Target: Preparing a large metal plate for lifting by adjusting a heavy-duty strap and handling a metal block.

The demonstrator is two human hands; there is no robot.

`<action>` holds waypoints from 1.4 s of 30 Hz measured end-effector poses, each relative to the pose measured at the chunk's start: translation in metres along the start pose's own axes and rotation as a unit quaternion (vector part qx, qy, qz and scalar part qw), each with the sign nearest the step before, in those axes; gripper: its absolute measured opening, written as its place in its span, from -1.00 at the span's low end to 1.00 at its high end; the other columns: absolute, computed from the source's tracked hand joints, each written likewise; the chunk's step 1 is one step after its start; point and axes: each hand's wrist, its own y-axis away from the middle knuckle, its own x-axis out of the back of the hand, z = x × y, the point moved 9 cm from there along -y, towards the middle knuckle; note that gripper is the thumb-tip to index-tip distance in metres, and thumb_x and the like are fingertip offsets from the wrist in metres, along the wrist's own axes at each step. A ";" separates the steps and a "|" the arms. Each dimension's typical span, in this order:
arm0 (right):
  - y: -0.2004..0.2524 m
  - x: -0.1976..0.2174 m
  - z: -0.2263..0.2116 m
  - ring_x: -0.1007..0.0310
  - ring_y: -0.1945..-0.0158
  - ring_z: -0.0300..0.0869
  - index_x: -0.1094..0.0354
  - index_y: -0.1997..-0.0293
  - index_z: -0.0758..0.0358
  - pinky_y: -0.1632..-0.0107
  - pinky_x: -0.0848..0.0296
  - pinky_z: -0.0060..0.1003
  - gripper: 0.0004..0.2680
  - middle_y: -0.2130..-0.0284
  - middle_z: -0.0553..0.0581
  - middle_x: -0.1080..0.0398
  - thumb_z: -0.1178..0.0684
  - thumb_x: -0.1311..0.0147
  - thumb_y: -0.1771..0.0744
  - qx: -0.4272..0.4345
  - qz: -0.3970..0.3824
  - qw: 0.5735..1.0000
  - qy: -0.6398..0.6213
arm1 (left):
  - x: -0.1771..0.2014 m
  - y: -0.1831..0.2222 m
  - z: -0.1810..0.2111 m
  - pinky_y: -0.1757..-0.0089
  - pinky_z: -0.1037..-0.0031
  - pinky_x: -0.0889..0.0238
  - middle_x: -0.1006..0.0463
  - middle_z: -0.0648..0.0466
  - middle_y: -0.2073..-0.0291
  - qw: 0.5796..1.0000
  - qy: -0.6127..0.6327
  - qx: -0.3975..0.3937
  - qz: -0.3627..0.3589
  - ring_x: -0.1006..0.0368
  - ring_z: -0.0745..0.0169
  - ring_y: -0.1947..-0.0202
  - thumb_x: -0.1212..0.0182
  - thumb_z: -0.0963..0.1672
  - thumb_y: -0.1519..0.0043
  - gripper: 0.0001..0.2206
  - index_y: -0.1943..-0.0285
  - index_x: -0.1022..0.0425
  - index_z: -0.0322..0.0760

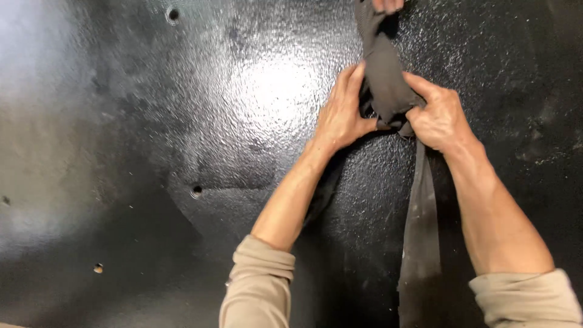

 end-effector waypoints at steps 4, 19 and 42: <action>-0.001 -0.007 -0.028 -0.61 0.19 -0.13 -0.46 -0.14 0.20 0.09 -0.58 -0.22 -0.66 0.12 0.23 -0.58 0.35 -0.07 -0.27 0.016 -0.099 0.993 0.069 | 0.020 -0.012 0.047 -0.15 0.03 -0.28 -0.27 -0.21 -0.31 0.972 -0.092 -0.212 0.039 -0.27 -0.31 -0.29 -0.73 0.00 0.43 0.21 -0.45 -0.04 -0.31; 0.073 -0.049 -0.119 0.14 -0.50 0.36 -0.29 -0.37 0.20 -0.39 -0.19 0.25 -0.42 -0.45 0.38 0.06 0.17 -0.29 -0.16 0.334 0.027 0.900 0.281 | 0.013 0.061 -0.016 0.12 0.04 -0.42 -0.47 -0.07 0.04 0.988 -0.118 -0.013 0.098 -0.51 -0.25 0.10 -0.26 -0.28 -0.11 -0.66 -0.05 -0.37 -0.19; 0.102 -0.101 -0.173 -0.51 0.16 0.04 -0.48 0.15 0.25 0.01 -0.42 0.03 -0.94 0.28 0.17 -0.50 0.14 -0.27 -0.42 0.495 0.057 0.851 0.167 | 0.237 0.207 -0.012 0.15 0.56 -0.42 -0.52 0.17 0.19 0.939 0.269 0.078 0.201 -0.44 0.44 0.19 -0.24 -0.06 -0.39 -0.69 -0.22 -0.48 -0.30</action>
